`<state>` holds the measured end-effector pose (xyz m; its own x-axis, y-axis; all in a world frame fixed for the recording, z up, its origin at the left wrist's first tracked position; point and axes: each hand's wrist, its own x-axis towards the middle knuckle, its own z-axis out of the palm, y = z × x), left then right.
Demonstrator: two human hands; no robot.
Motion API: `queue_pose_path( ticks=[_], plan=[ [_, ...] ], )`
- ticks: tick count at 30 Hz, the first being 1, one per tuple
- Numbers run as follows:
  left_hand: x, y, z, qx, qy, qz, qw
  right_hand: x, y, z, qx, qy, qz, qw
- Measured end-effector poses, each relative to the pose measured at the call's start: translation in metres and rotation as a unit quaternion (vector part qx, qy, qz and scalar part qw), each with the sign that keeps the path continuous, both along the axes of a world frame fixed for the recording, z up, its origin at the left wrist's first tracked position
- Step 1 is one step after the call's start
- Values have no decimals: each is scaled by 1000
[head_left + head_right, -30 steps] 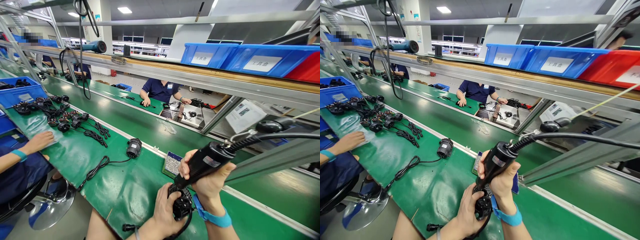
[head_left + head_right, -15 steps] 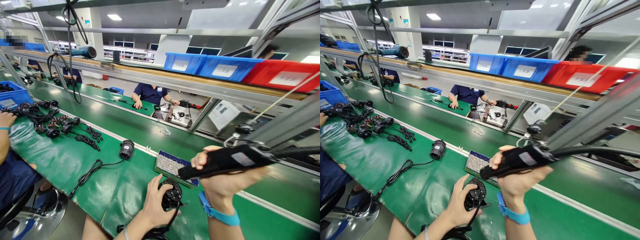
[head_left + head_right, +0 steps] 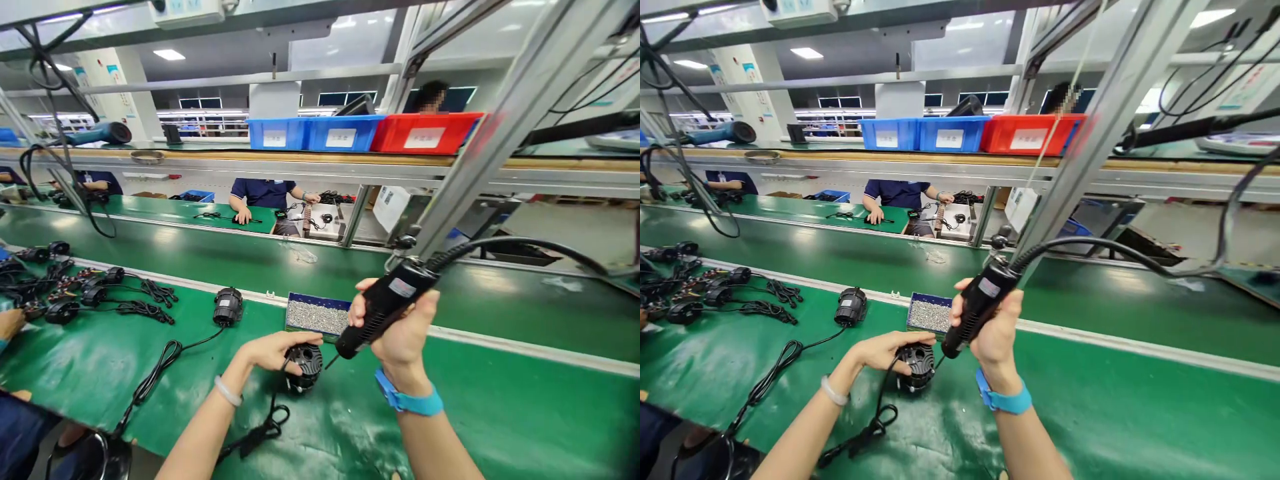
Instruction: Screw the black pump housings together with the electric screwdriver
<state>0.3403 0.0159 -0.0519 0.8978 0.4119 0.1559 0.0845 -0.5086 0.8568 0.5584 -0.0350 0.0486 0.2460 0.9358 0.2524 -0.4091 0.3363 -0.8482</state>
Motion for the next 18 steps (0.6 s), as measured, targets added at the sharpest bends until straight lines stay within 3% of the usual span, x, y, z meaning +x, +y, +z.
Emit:
queue_pose_path(
  ticks=[3,10,18],
  plan=[
    [0,1,-1,-41,5,-5,999,-9,3,-2,-1,19,19,1000],
    [18,-18,-23,89,57,161,981,-19,9,-13,2,36,73,997],
    [26,-25,-34,119,54,225,966,-26,2,-22,7,29,155,987]
  ],
)
